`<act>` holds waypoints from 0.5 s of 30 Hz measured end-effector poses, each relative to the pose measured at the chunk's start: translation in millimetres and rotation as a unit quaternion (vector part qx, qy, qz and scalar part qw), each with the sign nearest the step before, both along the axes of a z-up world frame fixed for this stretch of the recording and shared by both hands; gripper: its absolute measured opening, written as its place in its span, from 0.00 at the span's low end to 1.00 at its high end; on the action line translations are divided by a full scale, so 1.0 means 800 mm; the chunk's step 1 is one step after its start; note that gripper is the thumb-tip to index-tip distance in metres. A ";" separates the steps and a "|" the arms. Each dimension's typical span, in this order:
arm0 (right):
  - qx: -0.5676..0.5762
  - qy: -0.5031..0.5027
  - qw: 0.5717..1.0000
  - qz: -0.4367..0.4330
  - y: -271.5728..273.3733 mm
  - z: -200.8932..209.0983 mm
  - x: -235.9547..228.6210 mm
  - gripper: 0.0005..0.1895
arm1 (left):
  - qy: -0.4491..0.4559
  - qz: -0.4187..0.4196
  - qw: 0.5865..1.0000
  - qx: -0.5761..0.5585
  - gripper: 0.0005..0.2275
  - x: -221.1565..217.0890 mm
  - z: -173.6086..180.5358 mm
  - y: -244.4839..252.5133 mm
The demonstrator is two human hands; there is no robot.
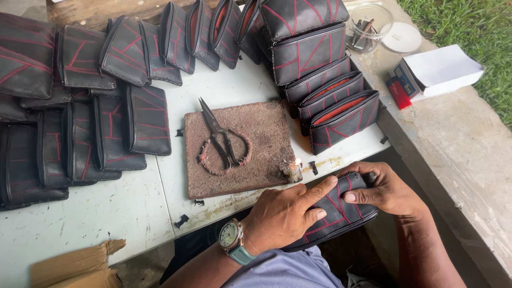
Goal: The person uses shears to trim excess material from the edges of a black pouch with red stitching, then uses a lighter to seal the cut edges. The person repeats this process on multiple pouches, stacking the finished items on the table.
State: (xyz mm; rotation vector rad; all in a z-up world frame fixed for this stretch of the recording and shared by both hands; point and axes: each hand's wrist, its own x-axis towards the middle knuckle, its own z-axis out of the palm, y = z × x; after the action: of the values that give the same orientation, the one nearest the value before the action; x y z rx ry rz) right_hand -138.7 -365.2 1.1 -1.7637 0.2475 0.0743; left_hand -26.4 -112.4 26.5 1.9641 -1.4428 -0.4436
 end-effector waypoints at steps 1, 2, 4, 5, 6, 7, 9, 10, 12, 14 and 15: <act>0.011 0.000 1.000 -0.008 0.001 0.002 -0.002 0.23 | 0.002 -0.003 1.000 0.015 0.30 0.000 0.000 -0.001; 0.022 0.000 1.000 -0.017 0.001 0.003 -0.004 0.23 | 0.011 0.000 1.000 -0.025 0.29 -0.001 -0.001 -0.002; 0.031 -0.008 0.999 -0.030 0.001 0.005 -0.004 0.23 | 0.029 0.008 0.994 -0.103 0.28 -0.001 -0.004 -0.003; 0.029 -0.015 0.999 -0.035 0.002 0.005 -0.004 0.23 | 0.061 0.022 0.994 -0.083 0.25 -0.002 -0.007 -0.003; 0.027 -0.022 0.999 -0.041 0.002 0.004 -0.004 0.24 | 0.094 0.036 0.993 -0.063 0.22 -0.003 -0.010 -0.003; 0.044 -0.012 0.998 -0.053 0.003 0.002 -0.003 0.23 | 0.127 0.050 0.990 -0.043 0.20 -0.004 -0.014 -0.004; 0.076 0.008 0.994 -0.079 0.001 -0.004 0.000 0.22 | 0.141 0.067 0.981 -0.116 0.18 -0.005 -0.023 -0.007; 0.050 0.011 0.996 -0.070 0.000 -0.008 0.003 0.20 | 0.147 0.075 0.974 -0.153 0.18 -0.005 -0.028 -0.009; -0.001 0.019 0.999 -0.049 -0.001 -0.020 0.012 0.17 | 0.136 0.101 0.978 -0.125 0.16 -0.003 -0.038 -0.015; -0.011 0.030 0.999 -0.041 -0.002 -0.033 0.022 0.16 | 0.159 0.121 0.974 -0.102 0.15 -0.001 -0.049 -0.020; -0.016 0.037 0.999 -0.036 -0.003 -0.040 0.028 0.16 | 0.188 0.127 0.970 -0.093 0.15 0.003 -0.055 -0.022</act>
State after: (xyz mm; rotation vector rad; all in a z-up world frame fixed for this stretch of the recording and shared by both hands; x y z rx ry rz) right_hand -116.5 -367.5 -30.7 -1.7848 0.3667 0.0834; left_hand -24.2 -129.7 -17.3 1.7682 -0.9469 -0.5106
